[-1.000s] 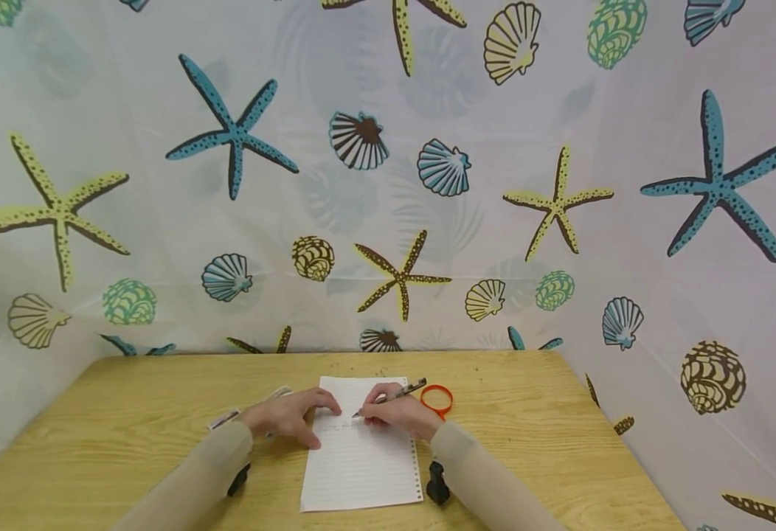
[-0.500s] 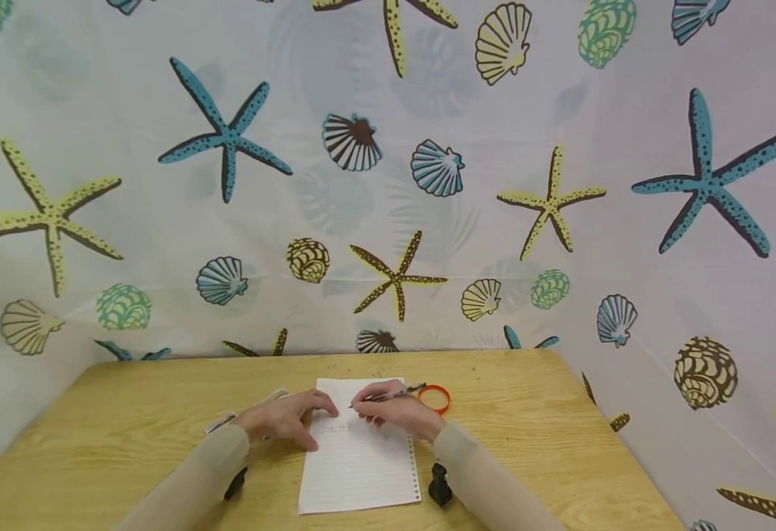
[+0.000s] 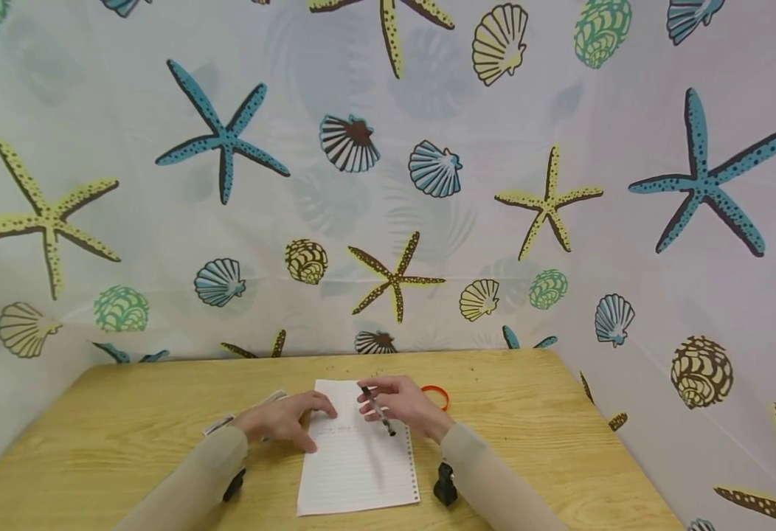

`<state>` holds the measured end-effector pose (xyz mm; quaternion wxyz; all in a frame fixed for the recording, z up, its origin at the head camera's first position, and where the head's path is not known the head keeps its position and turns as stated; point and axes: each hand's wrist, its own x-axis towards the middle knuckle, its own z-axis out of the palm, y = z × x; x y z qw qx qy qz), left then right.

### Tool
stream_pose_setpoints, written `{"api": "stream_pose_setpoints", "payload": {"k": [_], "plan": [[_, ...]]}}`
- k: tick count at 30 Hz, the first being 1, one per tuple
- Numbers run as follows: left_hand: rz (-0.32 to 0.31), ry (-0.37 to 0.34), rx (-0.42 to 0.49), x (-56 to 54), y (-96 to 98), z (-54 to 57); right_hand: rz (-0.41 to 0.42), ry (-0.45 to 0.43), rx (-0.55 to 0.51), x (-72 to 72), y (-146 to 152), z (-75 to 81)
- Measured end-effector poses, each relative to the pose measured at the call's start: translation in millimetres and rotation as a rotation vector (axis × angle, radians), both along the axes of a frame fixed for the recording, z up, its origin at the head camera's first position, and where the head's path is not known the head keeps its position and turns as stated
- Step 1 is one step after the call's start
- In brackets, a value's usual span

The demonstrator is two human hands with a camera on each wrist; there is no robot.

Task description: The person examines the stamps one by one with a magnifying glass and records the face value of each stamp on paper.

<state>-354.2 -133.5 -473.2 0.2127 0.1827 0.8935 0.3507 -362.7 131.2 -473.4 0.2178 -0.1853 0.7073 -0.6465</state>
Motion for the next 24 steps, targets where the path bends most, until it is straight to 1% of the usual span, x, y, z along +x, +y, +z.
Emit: {"api": "stream_pose_setpoints", "payload": {"k": [3, 7, 11, 19, 24], "plan": [[0.003, -0.001, -0.001, 0.3, 0.0, -0.1, -0.001, -0.047, -0.045, -0.1, 1, -0.2], [-0.004, 0.003, -0.006, 0.6, -0.1, 0.1, 0.044, -0.084, -0.076, 0.3, 4, -0.6], [-0.007, 0.002, -0.007, 0.6, -0.2, 0.0, 0.075, -0.062, -0.048, 0.8, 6, -1.1], [0.015, -0.024, 0.008, 0.5, -0.3, -0.9, 0.063, -0.006, 0.05, 1.4, 13, -1.2], [0.024, -0.018, 0.005, 1.2, -0.3, -0.4, 0.058, 0.022, 0.099, 2.9, 19, 2.5]]}}
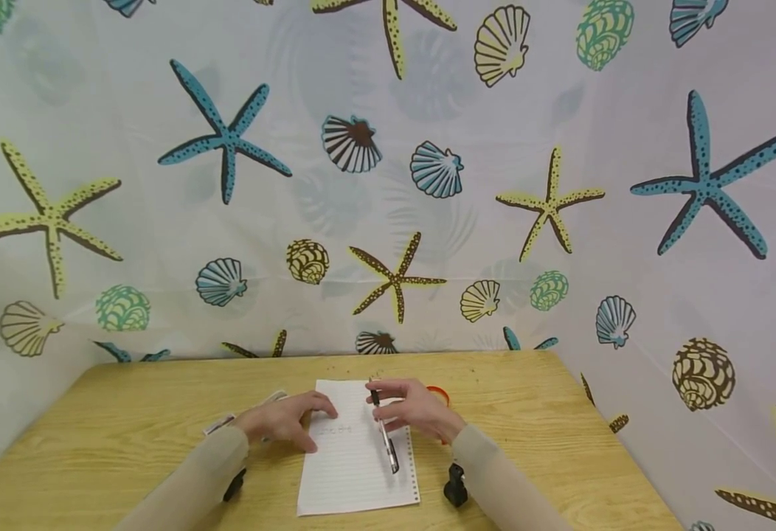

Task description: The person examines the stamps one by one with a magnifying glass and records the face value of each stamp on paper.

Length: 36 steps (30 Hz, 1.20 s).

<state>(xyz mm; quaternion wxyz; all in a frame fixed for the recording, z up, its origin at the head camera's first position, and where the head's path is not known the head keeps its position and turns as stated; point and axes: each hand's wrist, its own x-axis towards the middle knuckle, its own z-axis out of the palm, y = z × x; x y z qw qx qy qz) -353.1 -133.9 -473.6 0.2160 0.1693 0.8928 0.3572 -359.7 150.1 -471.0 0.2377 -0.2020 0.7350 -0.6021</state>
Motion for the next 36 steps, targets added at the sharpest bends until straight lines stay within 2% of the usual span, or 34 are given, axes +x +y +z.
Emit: {"api": "stream_pose_setpoints", "payload": {"k": [9, 22, 31, 36], "plan": [[-0.011, 0.003, -0.008, 0.2, -0.1, 0.8, -0.06, 0.037, 0.029, -0.2, 12, 1.8], [-0.019, 0.009, 0.002, 1.5, -1.7, 0.9, -0.072, 0.028, 0.086, -5.7, 37, -2.8], [-0.019, 0.012, -0.007, 2.8, -1.3, 2.5, -0.085, 0.057, 0.063, -0.6, 54, -0.5], [-0.027, 0.019, -0.013, 3.3, -1.3, 3.0, -0.114, 0.073, 0.09, -0.4, 66, -0.8]]}}
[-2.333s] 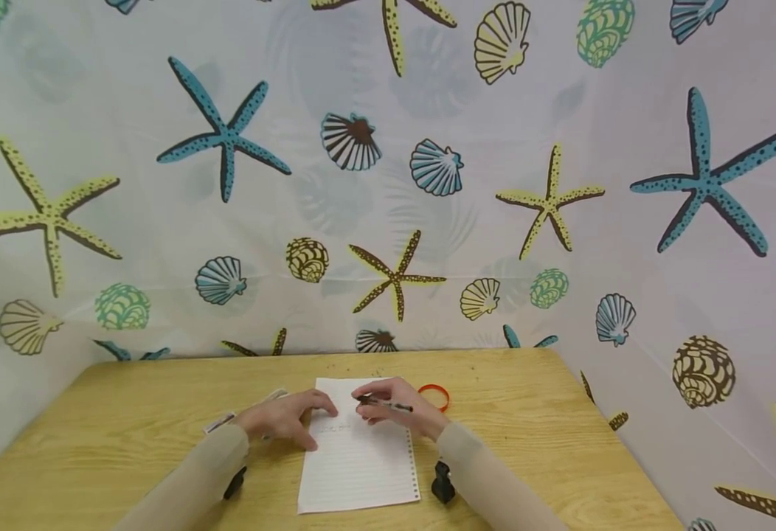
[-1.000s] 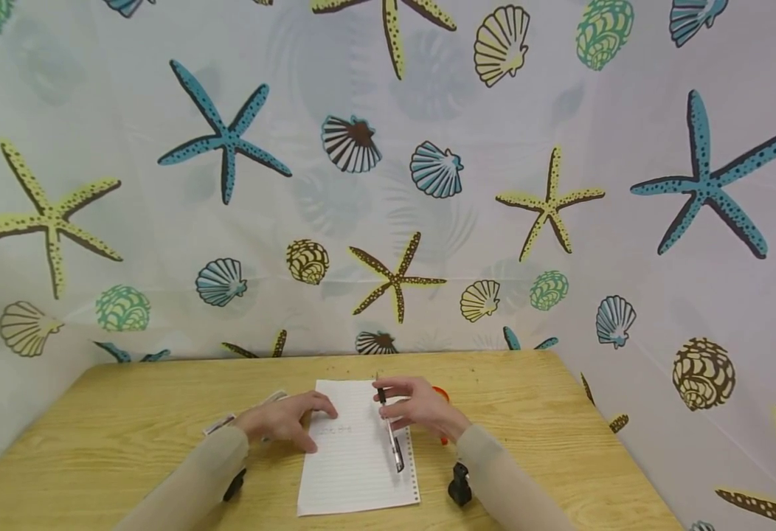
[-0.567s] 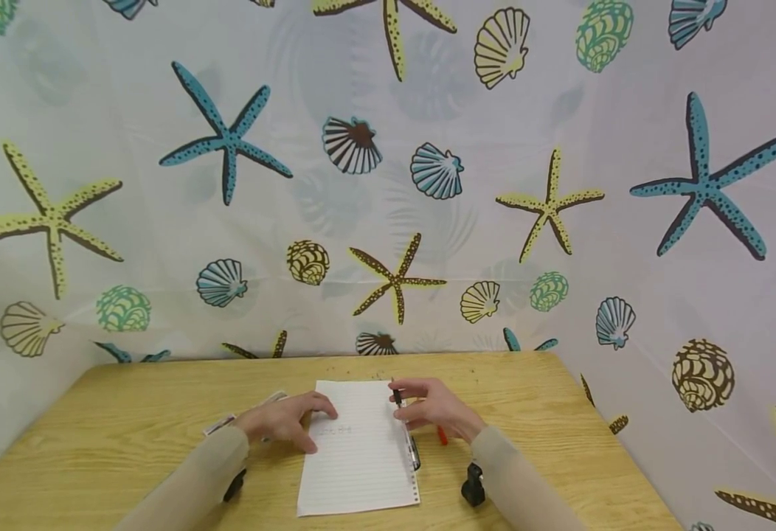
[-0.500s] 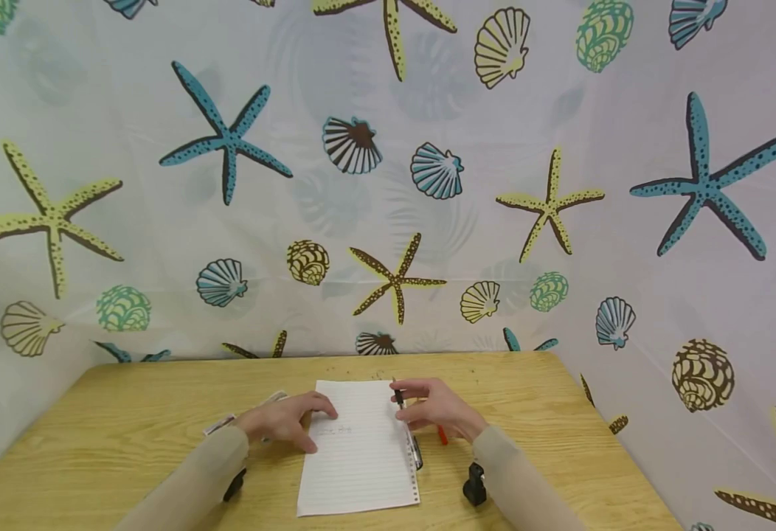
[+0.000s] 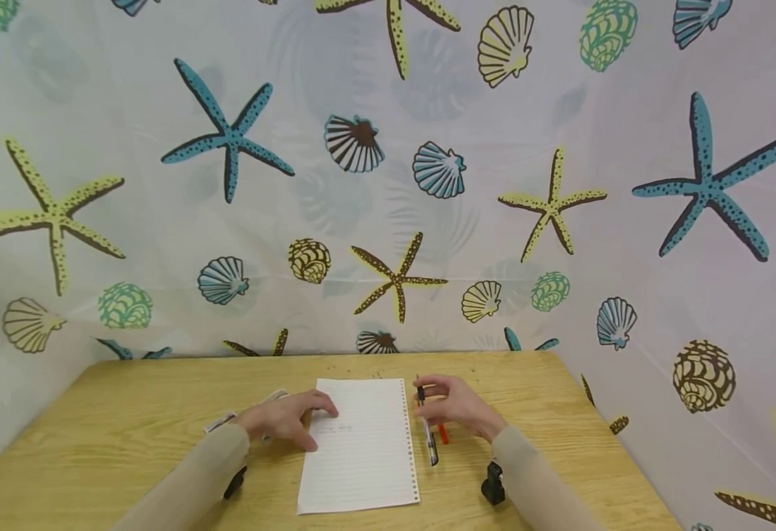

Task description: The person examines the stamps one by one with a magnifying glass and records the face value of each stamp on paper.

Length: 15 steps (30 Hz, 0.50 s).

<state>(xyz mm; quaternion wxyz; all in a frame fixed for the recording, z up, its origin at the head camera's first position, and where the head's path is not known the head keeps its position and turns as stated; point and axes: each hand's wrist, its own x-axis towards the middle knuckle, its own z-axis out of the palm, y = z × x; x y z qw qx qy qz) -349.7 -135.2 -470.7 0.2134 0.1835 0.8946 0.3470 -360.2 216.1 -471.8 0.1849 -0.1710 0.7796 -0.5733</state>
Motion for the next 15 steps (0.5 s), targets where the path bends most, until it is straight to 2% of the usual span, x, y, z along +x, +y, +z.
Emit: {"api": "stream_pose_setpoints", "payload": {"k": [15], "plan": [[-0.013, 0.005, -0.006, -3.6, -1.8, -3.0, -0.051, 0.019, 0.038, -3.9, 24, 1.5]]}}
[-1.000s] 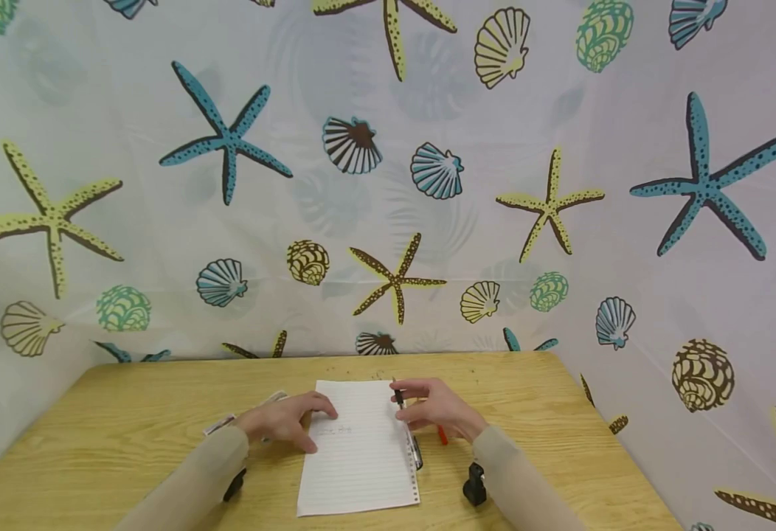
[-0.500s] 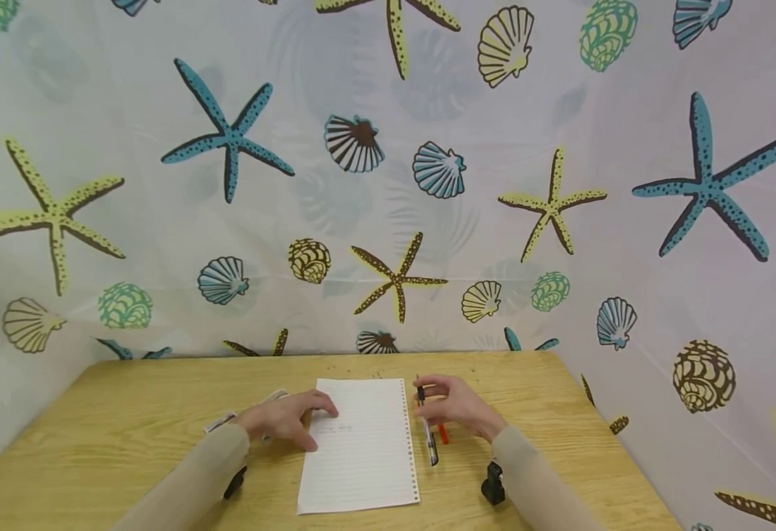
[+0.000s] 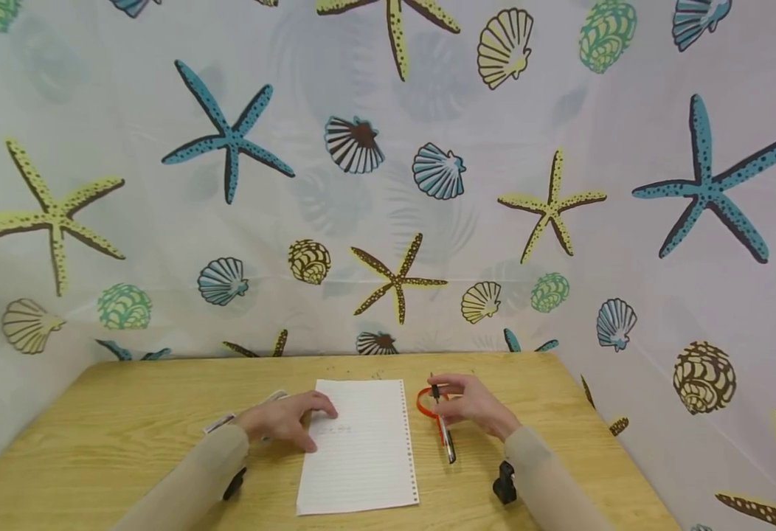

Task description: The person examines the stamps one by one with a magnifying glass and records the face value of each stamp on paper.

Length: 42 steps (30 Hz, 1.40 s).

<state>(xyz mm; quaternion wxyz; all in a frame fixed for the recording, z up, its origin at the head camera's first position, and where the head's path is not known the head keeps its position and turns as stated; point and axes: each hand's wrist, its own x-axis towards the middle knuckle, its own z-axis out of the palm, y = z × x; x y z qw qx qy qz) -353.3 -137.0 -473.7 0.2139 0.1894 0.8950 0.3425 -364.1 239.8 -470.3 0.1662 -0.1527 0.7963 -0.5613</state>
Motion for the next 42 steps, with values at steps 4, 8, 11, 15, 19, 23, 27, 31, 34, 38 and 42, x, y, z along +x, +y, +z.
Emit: {"api": "stream_pose_setpoints", "payload": {"k": [4, 8, 11, 15, 19, 23, 27, 31, 34, 38, 42], "plan": [[-0.005, -0.002, 0.012, -0.3, 0.3, -1.4, -0.017, -0.003, 0.015, 1.1, 9, 0.3], [-0.003, 0.005, 0.008, -0.4, 0.2, -1.7, -0.025, -0.001, 0.029, 2.1, 17, 3.1], [0.002, 0.004, 0.009, 0.7, 0.5, -0.4, -0.024, -0.003, 0.039, 1.6, 22, 3.6], [0.005, 0.002, 0.014, 1.7, 0.8, 1.1, -0.011, -0.004, 0.044, 1.3, 30, 2.7], [0.008, 0.003, 0.013, 2.2, 1.0, 1.5, 0.011, 0.0, 0.043, 1.4, 39, 0.8], [0.01, 0.002, 0.012, 1.9, 1.0, 1.4, 0.03, 0.011, 0.052, 1.2, 47, -1.0], [0.011, 0.005, 0.011, 1.7, 0.4, 1.8, 0.045, 0.022, 0.076, 0.1, 51, -2.4], [0.01, 0.002, 0.016, 1.9, 0.1, 1.7, 0.039, 0.036, 0.119, -2.0, 53, -4.7], [0.005, -0.001, 0.017, 2.3, 0.5, 1.9, 0.027, 0.042, 0.16, -4.3, 55, -7.5], [0.003, 0.003, 0.012, 1.8, 0.7, 1.8, 0.024, 0.044, 0.182, -7.2, 56, -10.0], [0.011, 0.004, 0.011, 1.2, 0.1, 1.3, 0.028, 0.063, 0.201, -9.2, 56, -9.7]]}}
